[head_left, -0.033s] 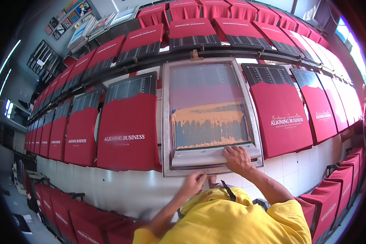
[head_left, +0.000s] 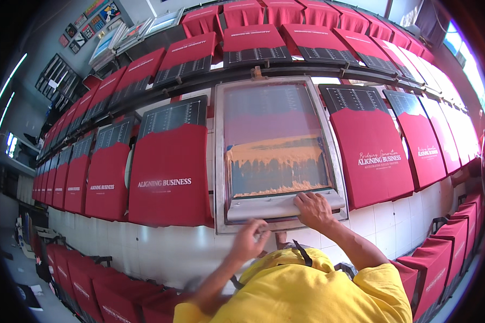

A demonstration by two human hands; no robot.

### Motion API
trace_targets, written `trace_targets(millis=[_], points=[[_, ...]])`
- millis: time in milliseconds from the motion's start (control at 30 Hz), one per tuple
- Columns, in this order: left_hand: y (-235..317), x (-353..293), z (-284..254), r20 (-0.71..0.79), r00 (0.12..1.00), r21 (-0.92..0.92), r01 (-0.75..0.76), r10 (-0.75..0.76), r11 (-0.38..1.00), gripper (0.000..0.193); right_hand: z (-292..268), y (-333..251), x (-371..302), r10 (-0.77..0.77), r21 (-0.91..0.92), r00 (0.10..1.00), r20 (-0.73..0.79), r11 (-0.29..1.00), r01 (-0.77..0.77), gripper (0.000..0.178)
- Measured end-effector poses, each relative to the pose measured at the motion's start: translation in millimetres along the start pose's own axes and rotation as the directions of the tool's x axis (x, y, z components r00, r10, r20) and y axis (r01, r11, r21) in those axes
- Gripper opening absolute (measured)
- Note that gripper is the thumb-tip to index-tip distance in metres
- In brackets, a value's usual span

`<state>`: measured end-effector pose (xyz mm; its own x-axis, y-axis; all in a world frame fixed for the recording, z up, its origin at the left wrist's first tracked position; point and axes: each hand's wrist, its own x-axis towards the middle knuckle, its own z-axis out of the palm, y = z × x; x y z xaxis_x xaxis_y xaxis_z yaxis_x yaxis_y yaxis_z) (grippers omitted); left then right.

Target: The person performs screen printing by lowering a frame onto a shirt, applying ink using a squeegee, and then lifting the frame before moving to the next shirt in the line.

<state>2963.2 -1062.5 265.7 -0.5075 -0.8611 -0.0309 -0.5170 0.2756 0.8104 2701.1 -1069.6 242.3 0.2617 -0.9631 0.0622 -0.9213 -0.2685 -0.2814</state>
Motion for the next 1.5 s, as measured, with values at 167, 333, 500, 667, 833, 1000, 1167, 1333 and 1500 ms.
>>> trace_targets(millis=[167,333,500,667,833,1000,1167,1333,1500], points=[[-7.6,42.9,-57.5,0.083,0.98,0.74,-0.183,0.181,0.647,0.042,2.6,-2.1,-0.4,-0.023,-0.014,0.996,-0.087,1.0,0.022,0.025],[-34.4,46.3,-44.3,0.052,0.988,0.7,-0.14,0.145,0.701,0.036,-9.1,38.1,-34.2,0.087,-0.04,0.994,-0.061,0.995,-0.089,0.028],[-45.6,58.1,-47.8,0.012,0.989,0.652,-0.12,0.148,0.749,0.042,-16.2,41.5,-25.5,0.106,0.022,0.981,-0.165,0.994,-0.104,0.023],[-41.9,35.4,-45.3,0.026,0.986,0.654,-0.14,0.163,0.744,0.051,-21.3,27.6,-44.4,0.106,0.023,0.993,-0.059,0.994,-0.105,0.03],[-65.5,39.3,-36.3,0.02,0.963,0.702,-0.205,0.268,0.682,0.054,10.1,35.1,-44.7,0.11,-0.03,0.981,-0.158,0.993,-0.116,0.028],[-76.7,115.3,-59.1,0.033,0.966,0.664,-0.212,0.256,0.717,0.048,5.0,76.2,25.9,0.123,-0.057,0.981,-0.15,0.99,-0.132,0.02],[-64.6,187.0,-84.8,0.063,0.987,0.667,-0.153,0.15,0.729,0.03,-17.2,107.0,92.1,0.153,-0.021,0.982,-0.11,0.987,-0.157,0.015],[-32.4,202.0,-100.0,0.092,0.996,0.688,-0.076,0.017,0.722,0.032,-32.5,114.0,98.1,0.125,0.011,0.985,-0.117,0.992,-0.125,0.021],[-33.0,115.3,-80.3,0.041,0.992,0.65,-0.117,0.119,0.751,0.043,-29.7,75.6,21.0,0.096,0.006,0.989,-0.112,0.995,-0.096,0.027]])
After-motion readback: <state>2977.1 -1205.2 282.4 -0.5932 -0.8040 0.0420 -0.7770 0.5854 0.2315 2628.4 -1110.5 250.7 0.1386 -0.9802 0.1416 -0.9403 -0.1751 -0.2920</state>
